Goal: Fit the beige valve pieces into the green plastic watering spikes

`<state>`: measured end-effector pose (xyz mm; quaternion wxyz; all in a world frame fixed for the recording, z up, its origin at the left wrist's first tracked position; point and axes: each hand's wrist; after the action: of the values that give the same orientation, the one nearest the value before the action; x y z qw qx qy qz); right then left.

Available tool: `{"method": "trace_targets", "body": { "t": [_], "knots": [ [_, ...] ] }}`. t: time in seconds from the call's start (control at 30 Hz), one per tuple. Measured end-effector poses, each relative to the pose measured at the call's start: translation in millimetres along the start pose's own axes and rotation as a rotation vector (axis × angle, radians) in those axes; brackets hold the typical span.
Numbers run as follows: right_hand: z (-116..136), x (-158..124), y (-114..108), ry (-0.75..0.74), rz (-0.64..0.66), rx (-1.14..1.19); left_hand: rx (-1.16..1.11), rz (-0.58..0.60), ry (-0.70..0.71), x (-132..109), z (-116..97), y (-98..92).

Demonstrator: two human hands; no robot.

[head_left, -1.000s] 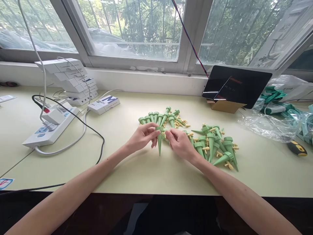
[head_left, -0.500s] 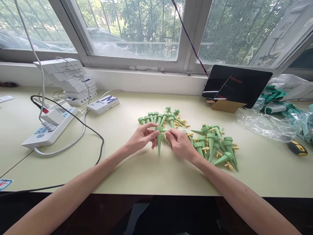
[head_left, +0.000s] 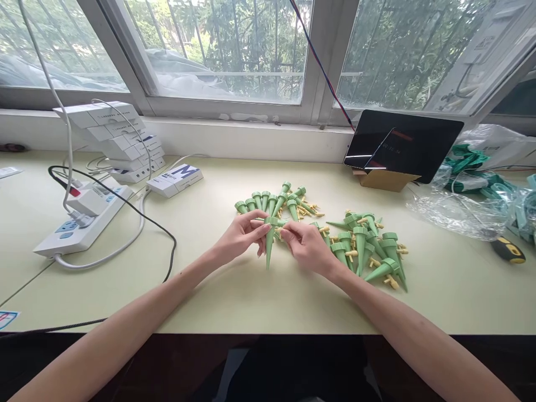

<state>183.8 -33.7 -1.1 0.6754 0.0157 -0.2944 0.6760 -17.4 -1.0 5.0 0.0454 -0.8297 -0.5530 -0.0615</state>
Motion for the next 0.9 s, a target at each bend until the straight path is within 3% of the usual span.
{"method": "trace_targets", "body": {
  "t": [0.27,0.6,0.9],
  "knots": [
    [-1.0,1.0,-1.0,0.003,0.035,0.019,0.034,0.0,0.055,-1.0,1.0,-0.6],
    [4.4,0.8,-4.8,-0.064,0.012,0.027,-0.041,-0.001,-0.001,-1.9,1.8,1.2],
    [-4.1,1.0,-1.6,-0.073,0.01,0.004,0.02,-0.015,0.068,-3.5,1.4,2.5]
  ]
}}
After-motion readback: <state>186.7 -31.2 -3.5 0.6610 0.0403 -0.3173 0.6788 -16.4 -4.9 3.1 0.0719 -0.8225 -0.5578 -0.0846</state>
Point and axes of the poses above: each hand's wrist, its own x-axis towards the middle knuckle, its own y-axis out of the palm, z = x × y, and after that the axes turned 13 degrees about -z, right-handed
